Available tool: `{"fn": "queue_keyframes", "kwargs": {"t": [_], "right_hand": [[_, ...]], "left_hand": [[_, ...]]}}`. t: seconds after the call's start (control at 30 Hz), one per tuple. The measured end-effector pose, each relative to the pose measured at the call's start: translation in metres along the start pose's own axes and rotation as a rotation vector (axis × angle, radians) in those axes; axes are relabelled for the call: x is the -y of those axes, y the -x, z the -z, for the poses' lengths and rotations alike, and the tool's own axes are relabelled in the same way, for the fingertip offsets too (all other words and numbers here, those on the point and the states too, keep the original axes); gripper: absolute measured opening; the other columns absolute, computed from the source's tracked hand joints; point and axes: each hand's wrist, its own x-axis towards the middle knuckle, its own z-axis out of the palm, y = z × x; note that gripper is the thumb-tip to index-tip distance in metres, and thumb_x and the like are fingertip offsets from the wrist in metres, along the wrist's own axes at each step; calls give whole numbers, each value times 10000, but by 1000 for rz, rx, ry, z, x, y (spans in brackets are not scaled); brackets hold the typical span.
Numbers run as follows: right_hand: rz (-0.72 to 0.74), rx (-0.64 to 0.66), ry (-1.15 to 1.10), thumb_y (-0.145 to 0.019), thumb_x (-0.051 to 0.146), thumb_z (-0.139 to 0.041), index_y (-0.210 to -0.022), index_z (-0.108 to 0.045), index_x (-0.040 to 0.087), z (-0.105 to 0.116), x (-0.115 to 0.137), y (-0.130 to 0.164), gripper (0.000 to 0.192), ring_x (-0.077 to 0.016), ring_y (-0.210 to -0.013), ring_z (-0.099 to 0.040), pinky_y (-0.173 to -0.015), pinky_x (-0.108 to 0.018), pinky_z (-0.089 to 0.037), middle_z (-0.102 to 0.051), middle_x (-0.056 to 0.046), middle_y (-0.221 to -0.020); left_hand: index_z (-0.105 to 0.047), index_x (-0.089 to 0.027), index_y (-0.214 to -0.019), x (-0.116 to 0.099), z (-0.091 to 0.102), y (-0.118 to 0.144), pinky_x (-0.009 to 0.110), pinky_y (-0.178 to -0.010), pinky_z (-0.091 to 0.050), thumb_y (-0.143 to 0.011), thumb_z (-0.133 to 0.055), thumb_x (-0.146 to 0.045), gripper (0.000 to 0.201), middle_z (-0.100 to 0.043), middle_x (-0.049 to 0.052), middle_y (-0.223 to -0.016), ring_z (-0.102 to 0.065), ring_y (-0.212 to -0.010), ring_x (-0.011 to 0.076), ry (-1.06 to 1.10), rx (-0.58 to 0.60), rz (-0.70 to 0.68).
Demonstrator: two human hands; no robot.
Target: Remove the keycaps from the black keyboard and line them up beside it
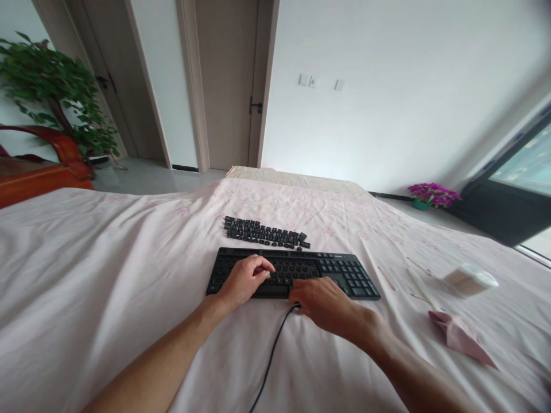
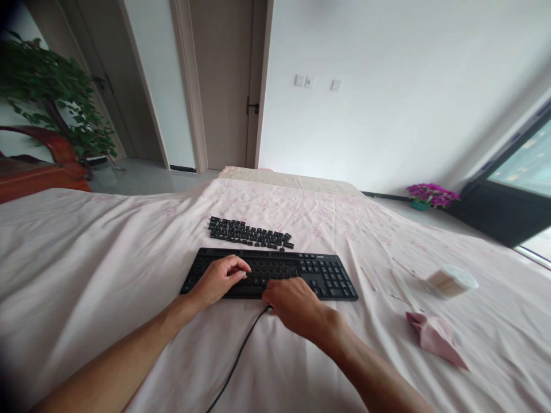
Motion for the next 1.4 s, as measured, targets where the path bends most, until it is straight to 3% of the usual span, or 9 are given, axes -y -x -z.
{"fn": "queue_keyframes", "kwargs": {"t": [0.1,0.2,0.33,0.53,0.83,1.07,1.23,1.4], "right_hand": [[-19,-50,-135,-786,161,-643,-809,-712,231,4,-1,2,101,-147,-698,-598,-591,-229,-368,-653,-17,-840],[-99,-183,-459,-808,196,-610,-872,-720,235,7,-8,-8,133,-136,-711,-589,-633,-224,-411,-643,-5,-820],[-282,-285,-874,-793,235,-579,-948,-717,186,-1,-20,-37,213,-92,-510,-489,-482,-201,-390,-617,15,-676],[-289,-302,-1080,-762,272,-593,-935,-740,149,-9,-15,-72,259,-64,-449,-422,-439,-181,-351,-618,17,-605],[-333,-349,-1156,-759,265,-586,-946,-734,148,-1,0,-79,265,-56,-458,-422,-422,-170,-334,-628,12,-639],[-361,-417,-1042,-713,304,-664,-829,-720,152,-6,-6,-87,199,-93,-508,-521,-452,-190,-408,-670,-12,-683],[-314,-369,-913,-718,310,-661,-820,-740,166,0,-26,-102,193,-97,-476,-530,-441,-189,-400,-668,-4,-629],[-478,-455,-609,-753,299,-626,-889,-746,173,16,-64,-138,221,-111,-498,-584,-487,-193,-407,-677,-12,-616]], "left_hand": [[-679,-198,-851,0,-1,0,249,-731,-464,-779,-557,-162,146,-673,6,-844,-609,-767,144,16,-10,1],[-674,-197,-885,-3,1,1,254,-742,-467,-799,-562,-199,141,-680,10,-866,-620,-792,150,73,1,20],[-651,-184,-967,-7,4,2,259,-739,-478,-852,-543,-314,205,-692,27,-892,-639,-795,158,219,46,59],[-634,-146,-956,-3,3,-1,250,-666,-482,-828,-584,-412,299,-692,47,-865,-651,-727,159,370,14,118],[-630,-131,-874,-2,10,-4,226,-587,-449,-831,-573,-470,347,-688,49,-798,-651,-688,152,509,-53,208],[-634,-119,-867,-1,8,-4,221,-576,-436,-822,-597,-445,331,-697,67,-822,-649,-687,151,548,-103,214],[-616,-126,-955,0,4,-5,223,-562,-441,-825,-587,-407,311,-691,71,-847,-653,-675,151,542,-131,222],[-595,-148,-1046,0,-1,-4,238,-607,-477,-814,-568,-287,272,-664,57,-898,-660,-679,146,436,-140,196]]}}
